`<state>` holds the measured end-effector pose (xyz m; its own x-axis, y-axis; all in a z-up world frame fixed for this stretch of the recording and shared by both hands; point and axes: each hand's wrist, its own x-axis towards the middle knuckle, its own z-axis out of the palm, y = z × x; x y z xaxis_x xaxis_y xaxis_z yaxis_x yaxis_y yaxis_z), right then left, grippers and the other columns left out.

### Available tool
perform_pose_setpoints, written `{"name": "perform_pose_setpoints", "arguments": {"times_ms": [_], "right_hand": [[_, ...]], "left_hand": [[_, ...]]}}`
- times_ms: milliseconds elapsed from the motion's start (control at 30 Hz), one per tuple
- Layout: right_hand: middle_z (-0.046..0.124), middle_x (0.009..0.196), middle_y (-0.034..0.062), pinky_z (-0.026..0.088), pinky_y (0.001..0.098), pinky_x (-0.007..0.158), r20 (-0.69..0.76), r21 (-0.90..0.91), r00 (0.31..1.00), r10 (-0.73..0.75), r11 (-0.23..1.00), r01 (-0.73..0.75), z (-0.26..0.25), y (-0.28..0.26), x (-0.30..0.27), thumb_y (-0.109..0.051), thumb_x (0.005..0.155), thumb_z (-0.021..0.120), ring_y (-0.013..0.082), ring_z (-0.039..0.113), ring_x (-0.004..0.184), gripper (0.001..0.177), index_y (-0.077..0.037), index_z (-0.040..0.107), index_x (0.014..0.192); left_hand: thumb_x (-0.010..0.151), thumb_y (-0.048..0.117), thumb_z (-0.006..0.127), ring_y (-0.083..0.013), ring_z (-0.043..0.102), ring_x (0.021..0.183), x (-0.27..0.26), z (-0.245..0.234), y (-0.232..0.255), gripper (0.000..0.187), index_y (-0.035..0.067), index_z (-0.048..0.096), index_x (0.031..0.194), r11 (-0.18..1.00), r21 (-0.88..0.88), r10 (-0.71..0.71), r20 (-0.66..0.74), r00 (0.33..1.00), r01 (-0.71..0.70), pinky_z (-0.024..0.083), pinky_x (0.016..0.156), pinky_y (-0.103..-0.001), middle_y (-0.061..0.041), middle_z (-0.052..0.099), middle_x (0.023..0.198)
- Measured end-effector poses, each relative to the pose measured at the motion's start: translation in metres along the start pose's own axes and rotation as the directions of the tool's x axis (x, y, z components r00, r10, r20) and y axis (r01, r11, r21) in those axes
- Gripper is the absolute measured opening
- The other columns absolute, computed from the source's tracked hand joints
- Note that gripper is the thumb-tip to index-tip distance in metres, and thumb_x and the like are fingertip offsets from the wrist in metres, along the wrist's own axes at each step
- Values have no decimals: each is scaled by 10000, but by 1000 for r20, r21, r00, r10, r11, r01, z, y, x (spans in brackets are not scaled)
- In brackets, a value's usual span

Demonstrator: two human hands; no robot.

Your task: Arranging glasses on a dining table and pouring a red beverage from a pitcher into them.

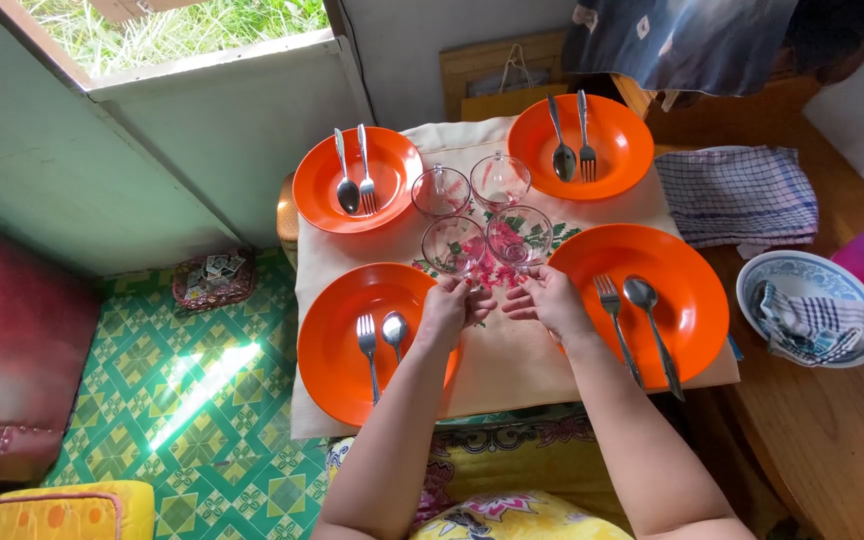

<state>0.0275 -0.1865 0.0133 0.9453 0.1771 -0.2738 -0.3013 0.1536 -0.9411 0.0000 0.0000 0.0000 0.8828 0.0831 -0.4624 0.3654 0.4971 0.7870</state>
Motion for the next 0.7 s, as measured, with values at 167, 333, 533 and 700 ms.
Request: {"name": "perform_pose_setpoints", "arguments": {"times_ms": [167, 333, 533, 700], "right_hand": [[715, 936, 331, 658, 484, 575, 8, -6, 1000, 13, 1000, -13, -1, -4, -3, -94, 1067, 491, 407, 758, 716, 166, 24, 559, 1163], [711, 960, 341, 658, 480, 564, 7, -7, 1000, 23, 1000, -23, -1, -4, -2, -94, 1068, 489, 412, 757, 716, 177, 29, 552, 1178], [705, 967, 353, 652, 517, 548, -2, -8, 1000, 20, 1000, -20, 2, -5, -2, -92, 1066, 511, 444, 748, 693, 169, 16, 561, 1187], [697, 945, 377, 647, 536, 528, -3, -19, 1000, 12, 1000, -12, 5, -6, 0, -91, 1071, 500, 468, 738, 674, 162, 25, 558, 1168]], "left_hand": [[1069, 197, 521, -307, 781, 757, 2, 0, 4, 235, 15, 566, 1212, 1000, -1, -19, -1, 1000, 19, 666, 607, -357, -306, 737, 1009], [1067, 191, 524, -309, 781, 760, 1, 3, 6, 227, 20, 550, 1215, 1000, 9, -21, -7, 1000, 21, 666, 612, -354, -302, 738, 1005], [1056, 184, 537, -312, 780, 751, -17, 8, 17, 248, 26, 538, 1246, 999, 41, -25, -20, 999, 26, 670, 631, -385, -307, 735, 1021], [1047, 166, 562, -338, 779, 770, -12, 5, 13, 245, 42, 522, 1255, 999, 49, -7, -25, 1000, 8, 670, 657, -421, -309, 732, 1034]]}}
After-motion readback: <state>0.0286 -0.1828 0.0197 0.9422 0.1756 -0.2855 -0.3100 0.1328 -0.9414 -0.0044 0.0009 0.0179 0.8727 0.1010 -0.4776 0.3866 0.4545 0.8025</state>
